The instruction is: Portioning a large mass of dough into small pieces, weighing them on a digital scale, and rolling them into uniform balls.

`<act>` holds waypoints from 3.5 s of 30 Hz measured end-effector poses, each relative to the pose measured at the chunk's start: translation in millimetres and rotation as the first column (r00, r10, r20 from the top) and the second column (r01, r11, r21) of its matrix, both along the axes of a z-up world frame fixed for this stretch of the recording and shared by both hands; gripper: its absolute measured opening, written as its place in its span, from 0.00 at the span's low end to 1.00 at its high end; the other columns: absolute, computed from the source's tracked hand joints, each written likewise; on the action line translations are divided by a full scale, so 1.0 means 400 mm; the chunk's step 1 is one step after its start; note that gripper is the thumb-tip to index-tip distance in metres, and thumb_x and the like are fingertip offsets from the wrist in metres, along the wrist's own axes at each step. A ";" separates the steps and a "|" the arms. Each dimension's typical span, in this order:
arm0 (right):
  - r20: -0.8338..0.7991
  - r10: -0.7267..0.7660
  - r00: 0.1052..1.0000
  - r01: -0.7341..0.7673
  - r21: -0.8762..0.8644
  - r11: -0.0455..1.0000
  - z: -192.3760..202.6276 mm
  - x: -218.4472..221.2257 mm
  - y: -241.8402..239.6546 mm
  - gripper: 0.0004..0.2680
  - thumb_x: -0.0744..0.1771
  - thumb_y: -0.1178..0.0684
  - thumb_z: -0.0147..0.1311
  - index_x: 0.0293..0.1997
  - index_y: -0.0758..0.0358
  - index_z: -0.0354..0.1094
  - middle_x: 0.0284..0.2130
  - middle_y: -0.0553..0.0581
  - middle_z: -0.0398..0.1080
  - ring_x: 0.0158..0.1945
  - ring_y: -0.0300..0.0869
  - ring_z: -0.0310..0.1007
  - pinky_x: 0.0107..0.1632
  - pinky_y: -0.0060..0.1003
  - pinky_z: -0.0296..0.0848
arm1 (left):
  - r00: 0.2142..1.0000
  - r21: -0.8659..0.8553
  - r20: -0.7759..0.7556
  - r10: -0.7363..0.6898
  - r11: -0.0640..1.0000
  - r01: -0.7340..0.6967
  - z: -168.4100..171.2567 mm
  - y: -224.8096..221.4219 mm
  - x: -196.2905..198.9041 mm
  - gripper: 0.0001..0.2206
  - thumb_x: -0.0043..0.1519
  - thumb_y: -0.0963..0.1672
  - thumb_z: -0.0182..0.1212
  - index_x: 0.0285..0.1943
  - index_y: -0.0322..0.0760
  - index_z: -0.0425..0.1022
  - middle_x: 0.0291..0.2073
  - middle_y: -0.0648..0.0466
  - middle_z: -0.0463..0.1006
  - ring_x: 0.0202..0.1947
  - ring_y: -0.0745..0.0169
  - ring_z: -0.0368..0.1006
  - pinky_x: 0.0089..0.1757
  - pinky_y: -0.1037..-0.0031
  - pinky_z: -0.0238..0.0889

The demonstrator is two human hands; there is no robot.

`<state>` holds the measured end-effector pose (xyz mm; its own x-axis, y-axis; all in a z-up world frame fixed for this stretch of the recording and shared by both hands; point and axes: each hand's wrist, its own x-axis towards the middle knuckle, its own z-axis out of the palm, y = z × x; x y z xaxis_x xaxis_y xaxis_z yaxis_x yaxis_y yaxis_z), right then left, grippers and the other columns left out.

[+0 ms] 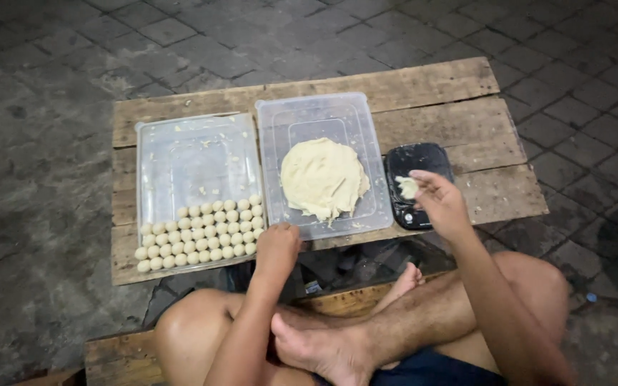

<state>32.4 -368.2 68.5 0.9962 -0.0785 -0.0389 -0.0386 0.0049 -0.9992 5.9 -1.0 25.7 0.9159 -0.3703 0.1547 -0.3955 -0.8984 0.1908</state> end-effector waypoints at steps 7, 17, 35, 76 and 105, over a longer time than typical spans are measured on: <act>0.416 0.129 0.900 0.346 -0.863 0.367 -0.104 0.026 -0.140 0.18 0.66 0.58 0.62 0.64 0.54 0.73 0.48 0.55 0.77 0.52 0.49 0.75 0.55 0.44 0.71 | 0.998 -0.038 -0.056 -0.035 0.999 0.033 0.011 0.006 0.011 0.09 0.51 0.45 0.71 0.31 0.37 0.79 0.25 0.47 0.77 0.31 0.40 0.79 0.31 0.56 0.72; 0.407 0.038 0.913 0.356 -0.837 0.416 -0.156 0.043 -0.153 0.11 0.66 0.57 0.63 0.54 0.51 0.76 0.39 0.49 0.79 0.45 0.50 0.77 0.53 0.44 0.73 | 0.995 -0.019 -0.089 -0.047 0.999 0.045 0.017 0.006 0.018 0.10 0.52 0.46 0.71 0.32 0.35 0.78 0.27 0.46 0.78 0.31 0.38 0.79 0.31 0.54 0.72; 0.553 -0.385 0.738 0.664 -0.500 0.556 -0.117 0.028 -0.160 0.06 0.65 0.64 0.61 0.44 0.64 0.81 0.29 0.64 0.73 0.29 0.52 0.75 0.36 0.41 0.73 | 0.993 -0.014 -0.114 -0.029 1.000 0.028 0.042 0.004 0.012 0.09 0.53 0.45 0.71 0.31 0.36 0.77 0.26 0.47 0.77 0.31 0.39 0.78 0.32 0.56 0.72; 0.318 0.031 0.948 0.303 -0.925 0.227 -0.110 0.027 -0.091 0.15 0.65 0.46 0.66 0.55 0.58 0.76 0.54 0.57 0.74 0.60 0.52 0.71 0.57 0.51 0.70 | 0.989 -0.029 -0.147 -0.026 0.999 0.022 0.061 0.000 0.019 0.10 0.52 0.46 0.71 0.31 0.35 0.78 0.25 0.45 0.77 0.30 0.39 0.78 0.32 0.55 0.72; 0.419 0.115 0.901 0.069 -0.399 0.915 -0.020 -0.160 0.262 0.05 0.63 0.64 0.62 0.40 0.64 0.79 0.37 0.55 0.79 0.37 0.48 0.81 0.36 0.37 0.79 | 0.666 -0.635 -0.732 -0.145 0.499 -0.589 0.135 -0.268 -0.040 0.26 0.70 0.59 0.47 0.43 0.37 0.79 0.44 0.38 0.81 0.53 0.39 0.76 0.54 0.52 0.66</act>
